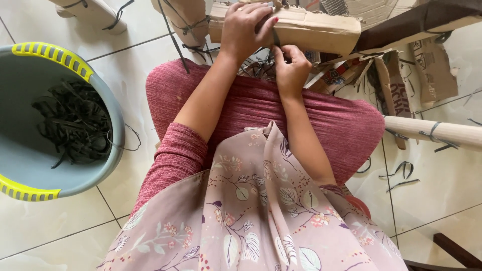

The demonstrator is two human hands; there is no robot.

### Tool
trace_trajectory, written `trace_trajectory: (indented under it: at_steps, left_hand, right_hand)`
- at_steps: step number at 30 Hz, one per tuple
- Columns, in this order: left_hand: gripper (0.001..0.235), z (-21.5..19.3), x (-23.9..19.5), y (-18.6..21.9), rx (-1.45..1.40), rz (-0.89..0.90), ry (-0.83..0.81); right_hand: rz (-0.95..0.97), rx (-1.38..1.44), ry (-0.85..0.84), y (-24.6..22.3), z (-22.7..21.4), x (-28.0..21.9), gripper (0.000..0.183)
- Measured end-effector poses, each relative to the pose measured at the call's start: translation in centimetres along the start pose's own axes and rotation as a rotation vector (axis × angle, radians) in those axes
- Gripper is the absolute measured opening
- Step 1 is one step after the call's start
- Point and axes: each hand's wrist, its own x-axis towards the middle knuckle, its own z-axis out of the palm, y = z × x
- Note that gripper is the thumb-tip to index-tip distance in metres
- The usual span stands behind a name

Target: The person sits on the floor and ties dark cords around a cardboard-wrapped wooden frame. They repeatedly wrap and knot the cords, then adjust the cardboard pieces on the frame.

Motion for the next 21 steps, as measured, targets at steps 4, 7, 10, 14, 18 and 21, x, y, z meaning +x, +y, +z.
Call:
trace_trajectory:
  at_steps: [4, 7, 10, 14, 18, 21]
  left_hand:
    - [0.044, -0.6, 0.2, 0.6, 0.138, 0.041, -0.057]
    - [0.071, -0.4, 0.3, 0.7, 0.279, 0.033, -0.135]
    - [0.081, -0.1, 0.6, 0.3, 0.312, 0.035, -0.167]
    - [0.075, 1.0, 0.8, -1.2, 0.261, 0.033, -0.177]
    - [0.081, 1.9, 0.9, -2.2, 0.313, 0.058, -0.168]
    - [0.077, 2.1, 0.8, -2.3, 0.323, 0.042, -0.169]
  right_hand:
    - [-0.049, -0.033, 0.064, 0.8, 0.2, -0.1, 0.01]
    - [0.019, -0.132, 0.036, 2.0, 0.5, -0.7, 0.016]
    - [0.201, -0.205, -0.065, 4.2, 1.5, -1.6, 0.038]
    - [0.424, 0.092, -0.15, 7.5, 2.8, -2.8, 0.035]
    - [0.462, 0.13, -0.206, 7.1, 2.4, -3.0, 0.042]
    - [0.471, 0.233, -0.175, 5.6, 2.0, -2.5, 0.047]
